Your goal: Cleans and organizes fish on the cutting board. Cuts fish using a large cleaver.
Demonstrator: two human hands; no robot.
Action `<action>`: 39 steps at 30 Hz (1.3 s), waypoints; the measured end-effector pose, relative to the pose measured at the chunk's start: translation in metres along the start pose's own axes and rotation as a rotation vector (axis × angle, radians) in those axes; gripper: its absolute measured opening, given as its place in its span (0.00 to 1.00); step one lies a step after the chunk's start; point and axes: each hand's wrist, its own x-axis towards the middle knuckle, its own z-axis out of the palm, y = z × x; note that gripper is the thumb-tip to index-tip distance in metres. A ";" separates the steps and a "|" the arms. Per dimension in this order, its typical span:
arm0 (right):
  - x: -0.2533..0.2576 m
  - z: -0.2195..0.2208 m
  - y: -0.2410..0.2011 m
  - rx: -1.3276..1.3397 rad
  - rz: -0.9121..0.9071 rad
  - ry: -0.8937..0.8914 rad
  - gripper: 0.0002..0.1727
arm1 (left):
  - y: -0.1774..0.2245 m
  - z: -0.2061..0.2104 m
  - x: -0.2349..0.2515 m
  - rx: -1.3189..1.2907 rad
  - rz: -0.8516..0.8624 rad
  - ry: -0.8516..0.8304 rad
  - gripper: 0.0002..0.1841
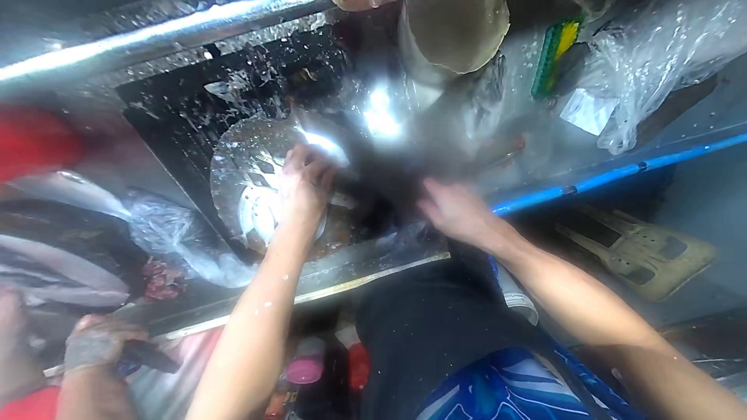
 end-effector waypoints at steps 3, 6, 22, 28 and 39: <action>0.017 0.009 -0.004 0.087 -0.018 0.053 0.21 | 0.003 0.002 -0.001 0.009 0.004 0.012 0.08; 0.019 0.014 0.005 0.125 -0.058 0.075 0.20 | 0.002 -0.001 0.000 0.002 -0.003 -0.007 0.09; 0.047 0.025 0.018 0.181 -0.180 0.130 0.23 | 0.010 -0.001 -0.006 0.049 -0.058 -0.022 0.11; 0.033 0.009 0.060 0.112 -0.261 -0.102 0.25 | 0.057 -0.001 0.005 -0.063 -0.578 0.068 0.19; 0.055 0.001 0.085 0.293 -0.532 -0.052 0.20 | 0.034 -0.035 0.024 -0.951 -0.792 -0.086 0.12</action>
